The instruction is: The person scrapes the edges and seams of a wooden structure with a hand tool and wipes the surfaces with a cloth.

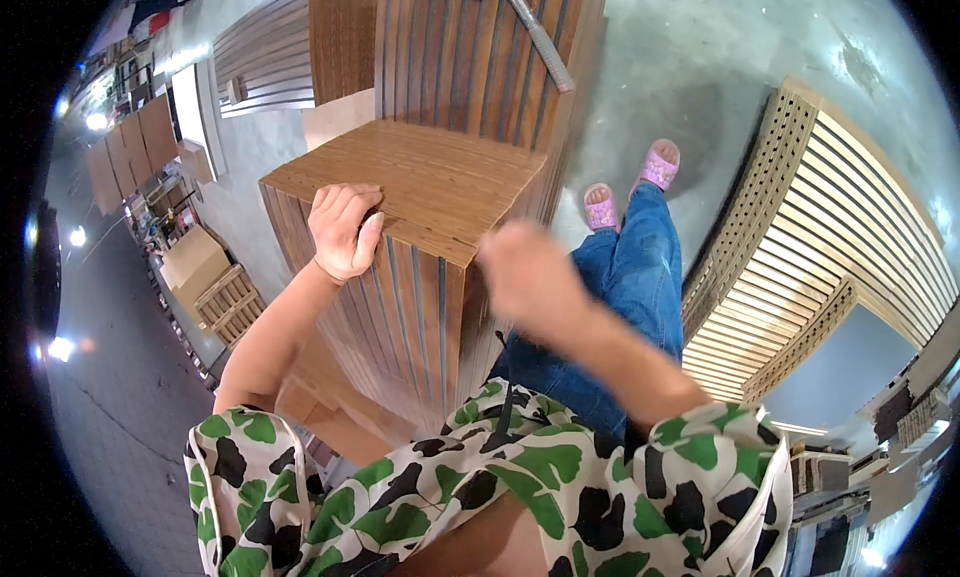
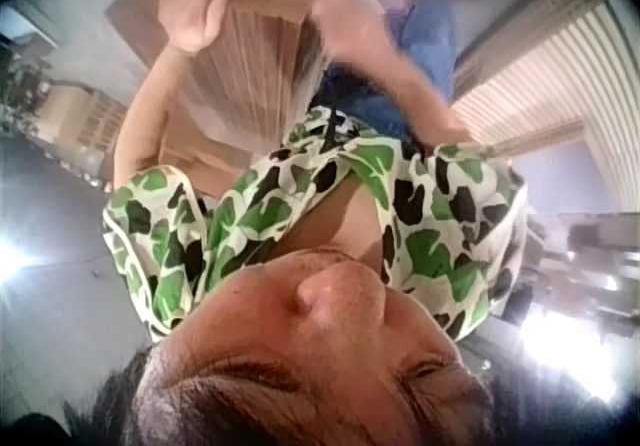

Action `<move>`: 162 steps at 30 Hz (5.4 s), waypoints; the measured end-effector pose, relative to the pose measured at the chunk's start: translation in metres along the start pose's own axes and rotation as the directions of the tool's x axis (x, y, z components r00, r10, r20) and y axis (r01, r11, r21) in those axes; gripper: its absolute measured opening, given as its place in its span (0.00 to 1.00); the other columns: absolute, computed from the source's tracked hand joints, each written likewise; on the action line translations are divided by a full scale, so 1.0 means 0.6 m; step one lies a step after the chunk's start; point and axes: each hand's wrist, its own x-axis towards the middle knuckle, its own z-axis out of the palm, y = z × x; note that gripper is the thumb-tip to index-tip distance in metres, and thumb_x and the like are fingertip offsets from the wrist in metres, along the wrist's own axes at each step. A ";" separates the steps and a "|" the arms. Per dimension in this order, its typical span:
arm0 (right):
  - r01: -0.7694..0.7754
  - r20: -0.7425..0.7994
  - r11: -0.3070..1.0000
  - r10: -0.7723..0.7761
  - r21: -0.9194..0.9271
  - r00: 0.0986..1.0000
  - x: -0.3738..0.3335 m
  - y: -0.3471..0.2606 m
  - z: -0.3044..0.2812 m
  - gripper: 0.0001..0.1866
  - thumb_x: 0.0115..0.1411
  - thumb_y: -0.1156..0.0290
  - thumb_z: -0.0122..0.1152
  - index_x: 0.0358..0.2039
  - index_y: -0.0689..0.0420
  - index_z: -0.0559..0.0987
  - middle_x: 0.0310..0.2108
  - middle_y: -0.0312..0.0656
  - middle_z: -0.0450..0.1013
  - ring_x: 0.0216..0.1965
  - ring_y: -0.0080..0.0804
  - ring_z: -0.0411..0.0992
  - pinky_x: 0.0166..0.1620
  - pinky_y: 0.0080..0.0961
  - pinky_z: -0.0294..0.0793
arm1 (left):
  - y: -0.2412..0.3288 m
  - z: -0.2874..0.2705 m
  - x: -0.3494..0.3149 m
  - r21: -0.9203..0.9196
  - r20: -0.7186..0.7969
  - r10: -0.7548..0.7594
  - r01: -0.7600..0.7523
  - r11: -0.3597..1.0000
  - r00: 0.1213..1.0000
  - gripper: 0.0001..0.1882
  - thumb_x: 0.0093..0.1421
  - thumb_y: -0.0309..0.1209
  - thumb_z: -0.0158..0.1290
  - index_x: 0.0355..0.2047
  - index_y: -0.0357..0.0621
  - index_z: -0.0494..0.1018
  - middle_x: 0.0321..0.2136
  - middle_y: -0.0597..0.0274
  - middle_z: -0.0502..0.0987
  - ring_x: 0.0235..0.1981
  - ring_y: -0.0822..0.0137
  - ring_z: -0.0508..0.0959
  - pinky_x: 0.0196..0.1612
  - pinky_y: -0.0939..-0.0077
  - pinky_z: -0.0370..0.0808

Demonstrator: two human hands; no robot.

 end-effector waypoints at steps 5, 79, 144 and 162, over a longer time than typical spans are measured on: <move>0.098 -0.310 0.988 -0.058 0.117 0.949 -0.036 -0.070 -0.025 0.04 0.55 0.70 0.55 0.28 0.56 0.75 0.29 0.44 0.73 0.34 0.43 0.73 0.37 0.37 0.74 | -0.002 0.000 -0.003 0.022 0.000 0.004 -0.004 1.000 1.000 0.10 0.53 0.35 0.54 0.27 0.41 0.74 0.30 0.60 0.79 0.32 0.60 0.77 0.39 0.69 0.68; -0.344 -0.013 0.937 0.345 0.069 0.938 0.103 0.354 0.072 0.10 0.56 0.67 0.60 0.37 0.53 0.82 0.35 0.49 0.78 0.40 0.49 0.75 0.45 0.39 0.74 | 0.005 0.008 0.013 -0.027 0.026 -0.002 0.002 1.000 1.000 0.11 0.49 0.34 0.55 0.28 0.40 0.75 0.31 0.58 0.79 0.32 0.60 0.77 0.40 0.68 0.68; 0.308 -0.261 0.943 -0.268 0.126 0.927 -0.028 -0.026 -0.029 0.07 0.55 0.72 0.61 0.33 0.61 0.78 0.25 0.46 0.72 0.27 0.40 0.72 0.33 0.33 0.73 | -0.001 0.005 0.000 -0.018 -0.021 0.011 -0.011 1.000 1.000 0.09 0.51 0.35 0.56 0.26 0.42 0.73 0.28 0.61 0.78 0.29 0.61 0.75 0.37 0.70 0.67; 0.059 -0.463 0.996 -0.025 0.061 0.886 0.008 0.165 0.110 0.05 0.54 0.73 0.62 0.31 0.61 0.80 0.29 0.50 0.76 0.32 0.50 0.74 0.37 0.38 0.74 | -0.002 0.008 0.007 -0.033 -0.001 0.008 -0.008 0.999 1.000 0.11 0.51 0.36 0.56 0.28 0.41 0.75 0.30 0.59 0.78 0.31 0.60 0.76 0.38 0.70 0.67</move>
